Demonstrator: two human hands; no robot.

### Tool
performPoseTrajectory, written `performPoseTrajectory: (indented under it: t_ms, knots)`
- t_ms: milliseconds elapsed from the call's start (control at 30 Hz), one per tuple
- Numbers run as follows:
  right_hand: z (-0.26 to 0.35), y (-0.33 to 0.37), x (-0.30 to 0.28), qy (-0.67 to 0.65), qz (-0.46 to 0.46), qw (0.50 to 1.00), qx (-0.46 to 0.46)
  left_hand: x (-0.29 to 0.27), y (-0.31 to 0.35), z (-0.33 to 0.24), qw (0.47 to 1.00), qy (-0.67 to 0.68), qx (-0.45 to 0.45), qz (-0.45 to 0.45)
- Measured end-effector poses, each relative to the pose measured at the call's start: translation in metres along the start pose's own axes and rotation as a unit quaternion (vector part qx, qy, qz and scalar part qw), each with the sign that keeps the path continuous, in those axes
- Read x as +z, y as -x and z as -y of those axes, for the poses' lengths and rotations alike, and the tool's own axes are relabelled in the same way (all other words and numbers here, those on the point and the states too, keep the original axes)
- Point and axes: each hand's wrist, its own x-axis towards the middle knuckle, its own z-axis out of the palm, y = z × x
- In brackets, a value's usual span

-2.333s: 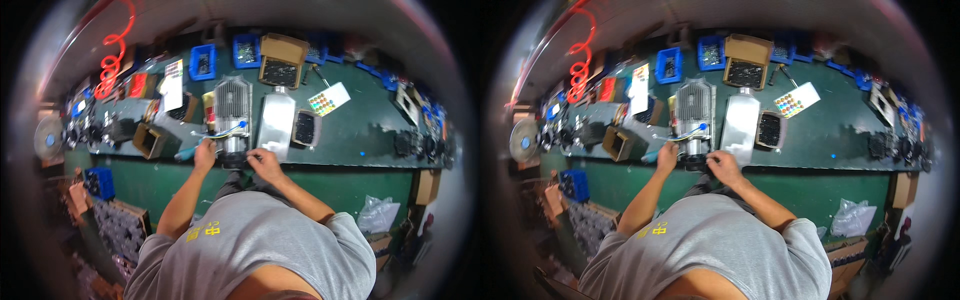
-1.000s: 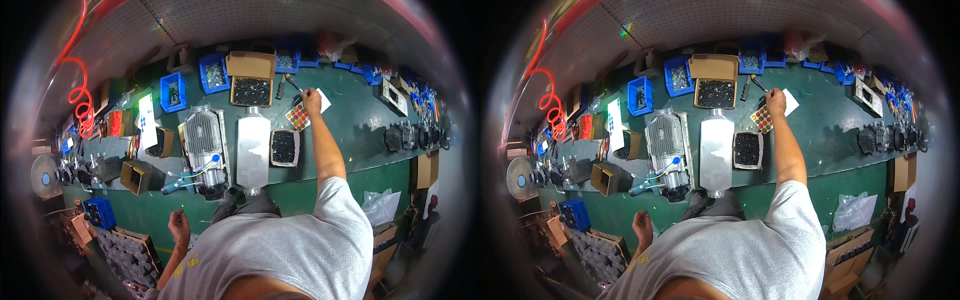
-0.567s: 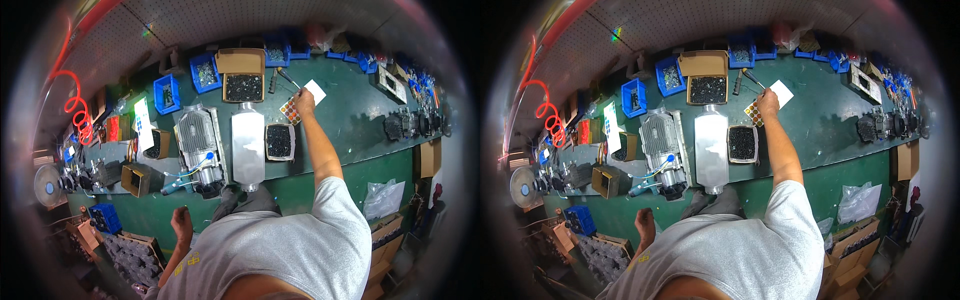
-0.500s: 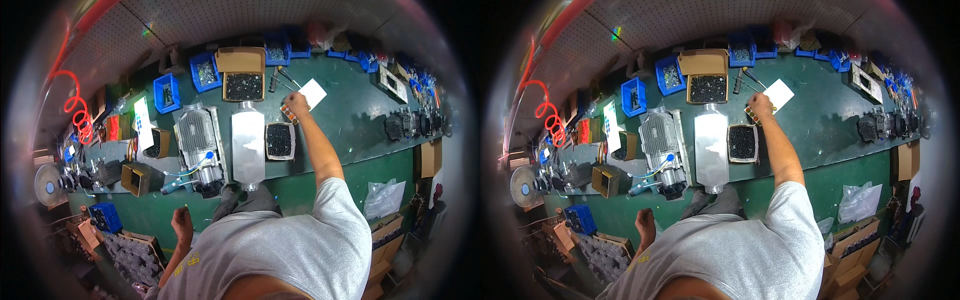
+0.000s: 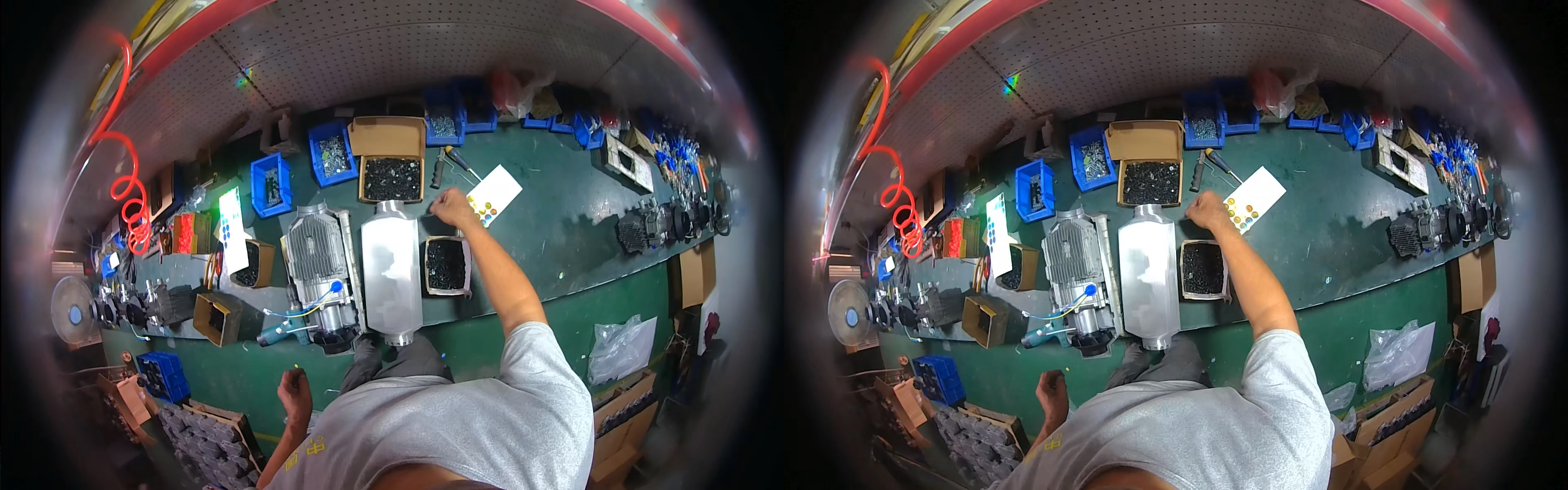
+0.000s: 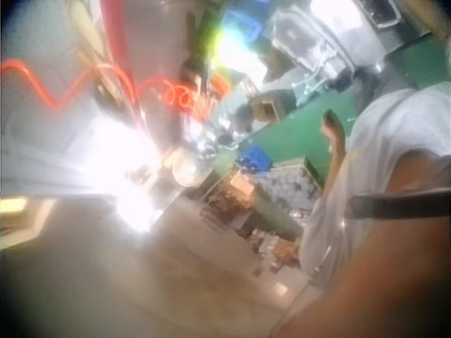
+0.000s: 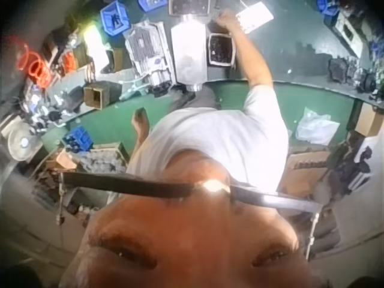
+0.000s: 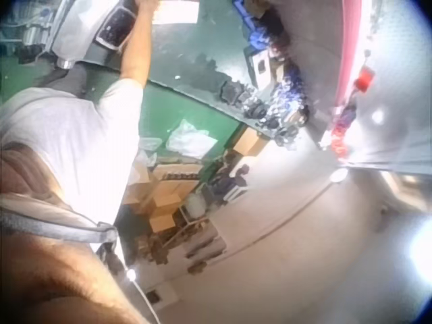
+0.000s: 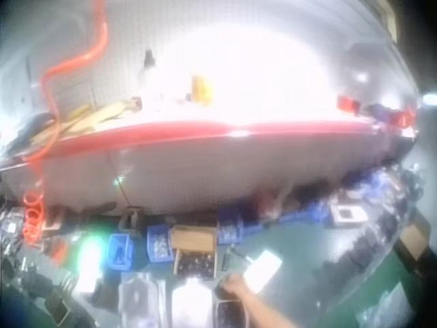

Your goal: The person unpacks a silver metal casing and uses a cordless drill to fasten it. They then attach a motor assembly to the casing, connect wires, and secure a black plastic component using the drill. The person works at a green workbench in a workshop environment.

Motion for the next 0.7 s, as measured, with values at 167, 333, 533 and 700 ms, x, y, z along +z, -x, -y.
performPoseTrajectory:
  t_ms: [167,333,533,700]
  knots:
    - [0.007,0.009,-0.061,0.051,-0.109,0.992,0.046,0.003,0.002,0.002,0.998,-0.002,0.058,-0.022]
    - [-0.066,0.017,-0.076,-0.187,-0.095,0.972,0.107,0.004,-0.002,0.005,1.000,0.017,0.012,-0.004]
    - [-0.058,0.043,-0.081,-0.340,-0.053,0.928,0.140,0.001,0.007,0.016,0.999,0.048,-0.003,0.004]
    - [-0.066,0.062,-0.082,-0.355,-0.079,0.916,0.170,-0.008,-0.016,0.011,0.999,-0.022,0.012,0.042]
